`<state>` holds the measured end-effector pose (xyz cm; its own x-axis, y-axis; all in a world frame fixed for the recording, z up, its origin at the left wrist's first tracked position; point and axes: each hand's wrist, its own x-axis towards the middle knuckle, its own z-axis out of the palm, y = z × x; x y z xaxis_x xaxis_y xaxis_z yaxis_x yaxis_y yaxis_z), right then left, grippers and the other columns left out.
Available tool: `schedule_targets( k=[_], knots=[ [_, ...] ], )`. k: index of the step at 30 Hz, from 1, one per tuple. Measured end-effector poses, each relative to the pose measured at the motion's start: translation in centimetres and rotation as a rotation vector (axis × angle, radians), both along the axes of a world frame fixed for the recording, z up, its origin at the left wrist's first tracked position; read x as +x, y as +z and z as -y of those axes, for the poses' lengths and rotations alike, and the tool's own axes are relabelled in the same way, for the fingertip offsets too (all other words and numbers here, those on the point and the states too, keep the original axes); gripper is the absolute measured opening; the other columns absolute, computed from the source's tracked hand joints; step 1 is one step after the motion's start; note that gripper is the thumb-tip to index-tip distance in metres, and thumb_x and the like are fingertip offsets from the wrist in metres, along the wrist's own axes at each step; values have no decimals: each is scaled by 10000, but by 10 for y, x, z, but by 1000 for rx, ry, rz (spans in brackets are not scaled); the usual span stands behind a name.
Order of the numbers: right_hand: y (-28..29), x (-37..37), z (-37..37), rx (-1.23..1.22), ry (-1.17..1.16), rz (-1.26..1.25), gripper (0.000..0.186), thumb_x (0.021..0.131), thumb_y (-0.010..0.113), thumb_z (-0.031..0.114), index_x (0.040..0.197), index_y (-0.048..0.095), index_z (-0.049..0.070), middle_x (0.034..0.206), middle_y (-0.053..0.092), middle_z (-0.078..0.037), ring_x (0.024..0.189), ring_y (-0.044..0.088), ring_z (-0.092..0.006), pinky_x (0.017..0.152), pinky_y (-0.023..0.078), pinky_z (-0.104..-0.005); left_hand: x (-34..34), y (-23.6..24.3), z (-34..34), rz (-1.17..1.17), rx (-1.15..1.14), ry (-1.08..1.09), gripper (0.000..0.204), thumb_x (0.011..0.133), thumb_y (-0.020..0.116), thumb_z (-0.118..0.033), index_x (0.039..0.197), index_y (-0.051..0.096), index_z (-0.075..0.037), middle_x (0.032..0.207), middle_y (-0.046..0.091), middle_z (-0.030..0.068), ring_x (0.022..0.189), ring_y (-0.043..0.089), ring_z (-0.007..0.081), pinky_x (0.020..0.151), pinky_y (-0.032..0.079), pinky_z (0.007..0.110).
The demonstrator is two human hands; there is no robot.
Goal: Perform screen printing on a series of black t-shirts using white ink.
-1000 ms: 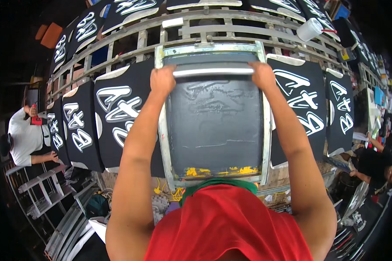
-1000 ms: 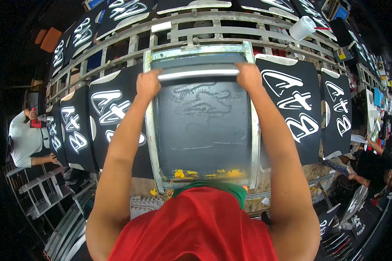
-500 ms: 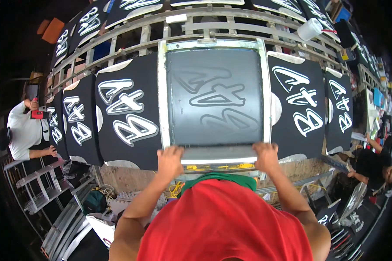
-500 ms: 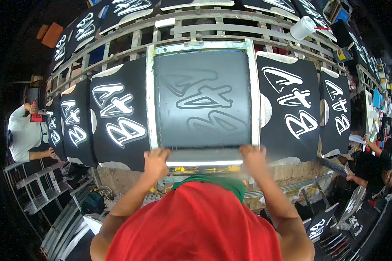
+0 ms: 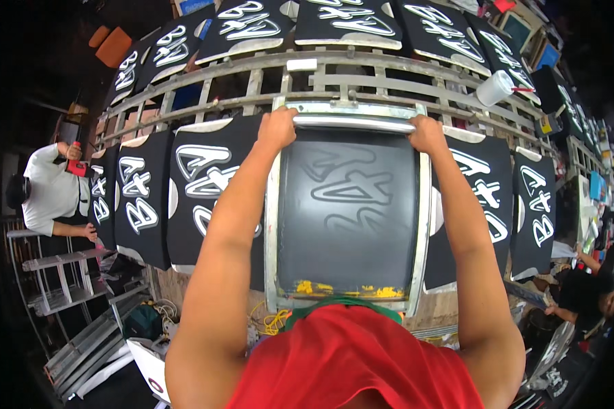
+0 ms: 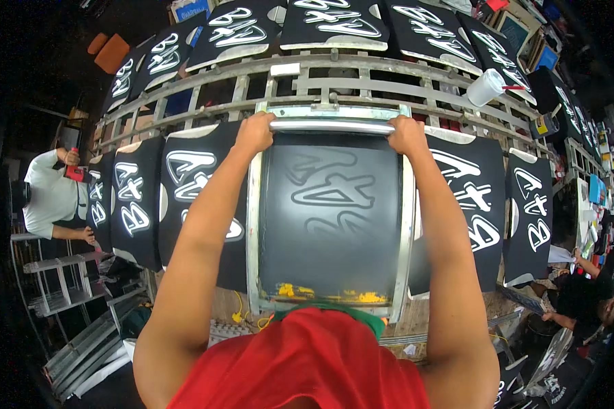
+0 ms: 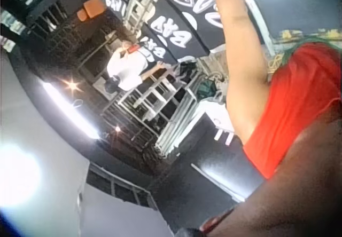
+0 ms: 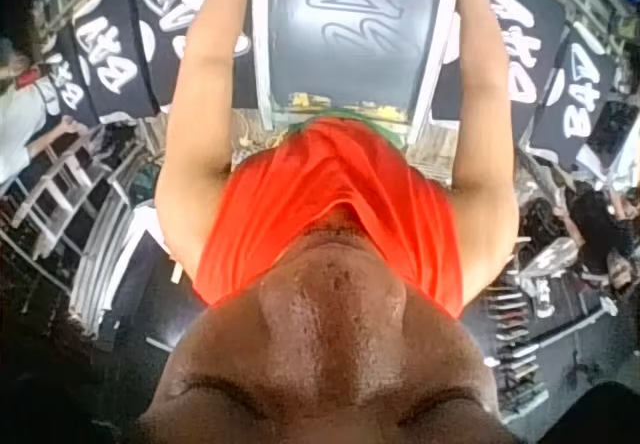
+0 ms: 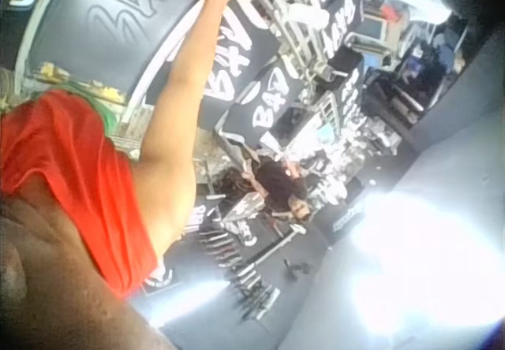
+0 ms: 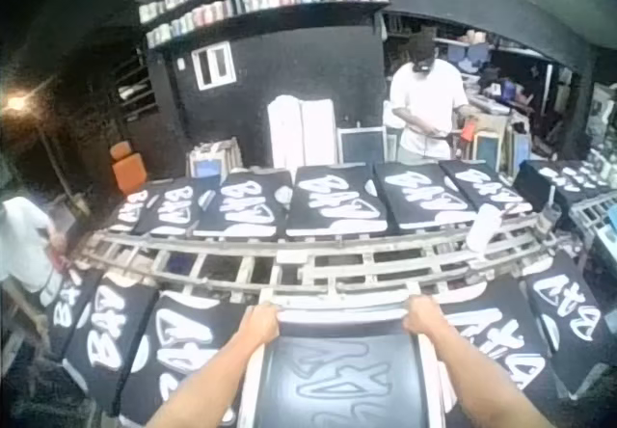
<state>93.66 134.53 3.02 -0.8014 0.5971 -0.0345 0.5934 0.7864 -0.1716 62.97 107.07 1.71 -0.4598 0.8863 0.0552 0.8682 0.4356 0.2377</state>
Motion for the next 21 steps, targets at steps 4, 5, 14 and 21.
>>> schedule_targets(
  k=[4, 5, 14, 21],
  knots=[
    [-25, 5, 7, -8, -32, 64, 386, 746, 679, 143, 1127, 739, 138, 1175, 689, -131, 1089, 661, -358, 961, 502, -513, 13, -11, -6, 63, -126, 73, 357, 745, 717, -97, 1095, 656, -135, 1137, 642, 101, 1101, 643, 311, 927, 493, 473],
    [-17, 3, 23, -25, 17, 119, 394, 734, 684, 137, 1127, 727, 136, 1183, 682, -130, 1101, 654, -361, 971, 495, -524, 13, 3, 5, 87, -215, 32, 382, 731, 737, -119, 1103, 651, -146, 1144, 637, 92, 1112, 638, 300, 946, 476, 467],
    [5, -27, -29, -66, -32, 224, 379, 784, 639, 188, 1143, 731, 110, 1117, 723, -213, 1088, 678, -388, 963, 520, -516, -19, 0, -22, 35, 11, -19, 277, 874, 656, -148, 1146, 669, -97, 1130, 690, 151, 1098, 653, 355, 917, 502, 505],
    [2, -31, -33, -98, -39, 234, 433, 775, 624, 177, 1193, 724, 127, 1149, 717, -213, 1119, 669, -383, 979, 526, -493, -23, 10, -29, 75, -105, -14, 344, 838, 707, -132, 1172, 666, -57, 1141, 704, 218, 1094, 656, 416, 962, 521, 499]
  ],
)
